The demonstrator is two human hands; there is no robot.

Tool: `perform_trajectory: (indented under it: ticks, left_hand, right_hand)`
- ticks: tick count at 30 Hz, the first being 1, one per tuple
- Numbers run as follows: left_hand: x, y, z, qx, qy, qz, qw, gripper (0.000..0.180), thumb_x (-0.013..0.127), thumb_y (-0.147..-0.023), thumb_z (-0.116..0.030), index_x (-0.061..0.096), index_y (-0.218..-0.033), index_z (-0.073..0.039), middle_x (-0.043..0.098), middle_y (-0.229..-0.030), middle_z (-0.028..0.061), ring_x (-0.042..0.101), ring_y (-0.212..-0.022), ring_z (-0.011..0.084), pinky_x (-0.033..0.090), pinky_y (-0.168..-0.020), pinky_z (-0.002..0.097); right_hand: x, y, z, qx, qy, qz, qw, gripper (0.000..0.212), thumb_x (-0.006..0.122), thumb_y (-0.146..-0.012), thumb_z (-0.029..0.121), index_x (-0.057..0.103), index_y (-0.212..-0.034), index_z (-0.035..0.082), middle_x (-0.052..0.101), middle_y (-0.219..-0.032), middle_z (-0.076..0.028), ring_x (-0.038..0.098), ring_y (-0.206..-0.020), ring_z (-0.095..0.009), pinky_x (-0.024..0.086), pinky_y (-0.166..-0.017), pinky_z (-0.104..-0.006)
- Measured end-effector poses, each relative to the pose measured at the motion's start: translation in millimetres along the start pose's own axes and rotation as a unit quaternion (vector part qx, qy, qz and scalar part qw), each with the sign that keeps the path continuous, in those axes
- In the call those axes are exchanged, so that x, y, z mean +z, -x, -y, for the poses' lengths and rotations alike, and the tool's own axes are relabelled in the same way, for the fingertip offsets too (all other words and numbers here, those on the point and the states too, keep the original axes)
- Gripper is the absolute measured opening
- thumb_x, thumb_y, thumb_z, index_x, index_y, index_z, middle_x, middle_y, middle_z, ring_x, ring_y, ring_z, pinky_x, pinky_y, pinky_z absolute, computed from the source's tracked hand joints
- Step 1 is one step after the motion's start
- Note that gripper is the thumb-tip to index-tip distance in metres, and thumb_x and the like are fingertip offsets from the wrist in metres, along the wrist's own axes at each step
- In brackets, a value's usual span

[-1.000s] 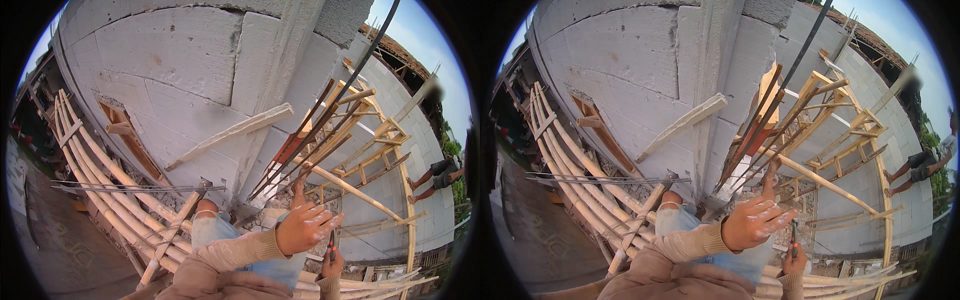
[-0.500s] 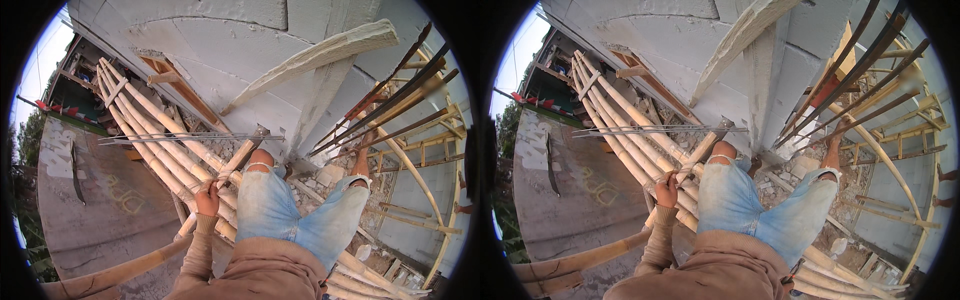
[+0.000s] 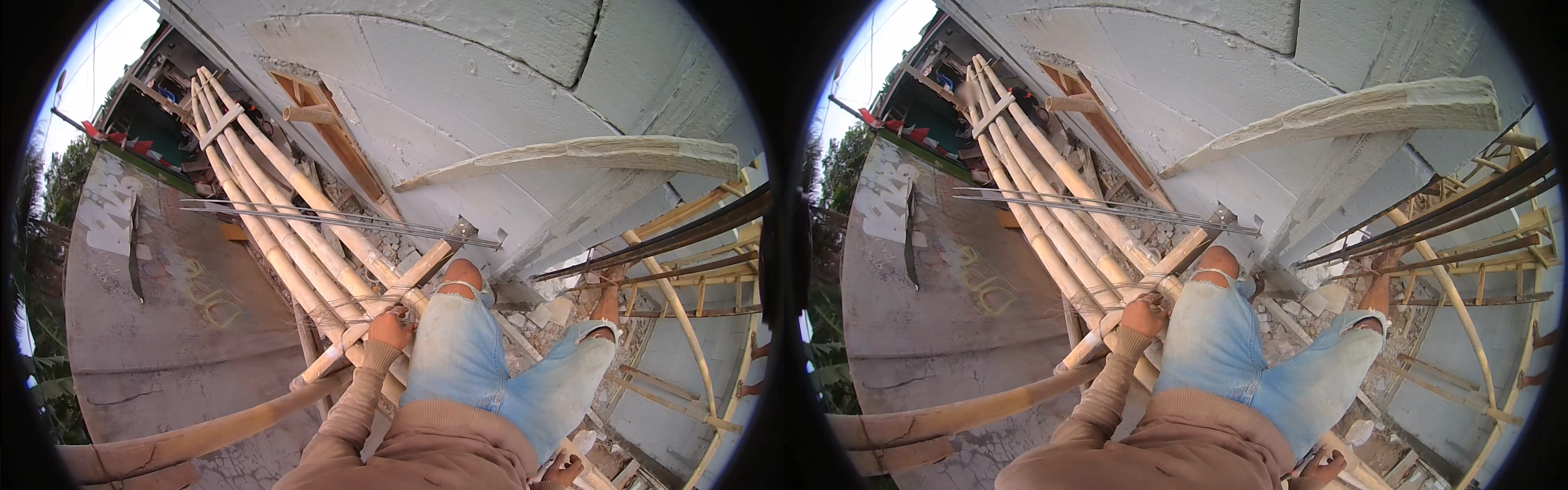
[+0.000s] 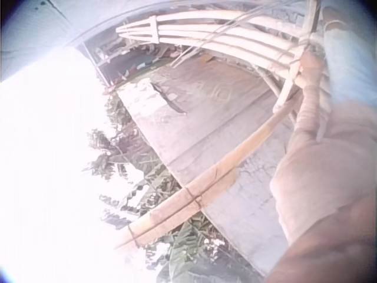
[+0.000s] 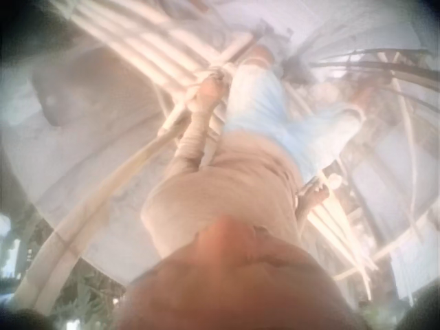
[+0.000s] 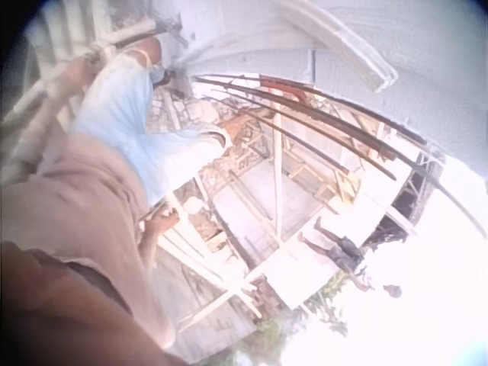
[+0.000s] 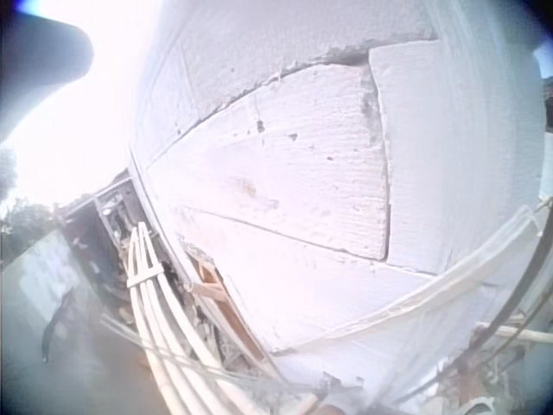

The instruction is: The person uses pliers to twist and cut thin wire to secure rebar rods together at a construction site.

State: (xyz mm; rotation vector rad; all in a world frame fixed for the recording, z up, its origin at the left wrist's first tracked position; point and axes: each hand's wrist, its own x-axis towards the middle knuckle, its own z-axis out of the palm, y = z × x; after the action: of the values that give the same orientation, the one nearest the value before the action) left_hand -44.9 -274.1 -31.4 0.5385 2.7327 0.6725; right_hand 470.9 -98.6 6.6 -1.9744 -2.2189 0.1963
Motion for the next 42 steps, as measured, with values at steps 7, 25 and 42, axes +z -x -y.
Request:
perform_trajectory:
  ticks: [7,25,42]
  left_hand:
    - [-10,9,-8,0.008,0.082,-0.057,0.995,0.024,0.073,-0.082,-0.022,0.073,-0.098,-0.005,0.072,-0.088,0.0179,0.069,-0.077,0.0344,0.054,-0.07,0.0408]
    - [-68,59,-72,0.02,0.286,-0.051,0.957,0.021,0.074,-0.085,-0.015,0.073,-0.101,-0.001,0.069,-0.078,0.0131,0.054,-0.057,0.0132,0.044,-0.054,0.031]
    - [-31,64,-73,0.005,0.265,-0.068,0.962,0.028,0.067,-0.088,-0.03,0.07,-0.096,-0.004,0.069,-0.09,0.0197,0.067,-0.085,0.0386,0.053,-0.076,0.0453]
  right_hand:
    - [-29,-76,270,-0.275,-0.352,0.011,0.895,0.024,0.064,-0.093,0.014,0.058,-0.11,-0.003,0.059,-0.1,-0.015,0.058,-0.083,-0.023,0.049,-0.074,-0.0345]
    - [46,-20,417,0.03,-0.551,0.628,0.549,0.022,0.069,-0.092,0.017,0.068,-0.103,-0.001,0.066,-0.083,-0.004,0.056,-0.064,-0.012,0.046,-0.052,-0.0272]
    - [45,-27,407,0.05,-0.574,0.622,0.53,0.013,0.058,-0.092,0.014,0.06,-0.086,0.003,0.06,-0.079,-0.004,0.054,-0.071,-0.014,0.048,-0.066,-0.0289]
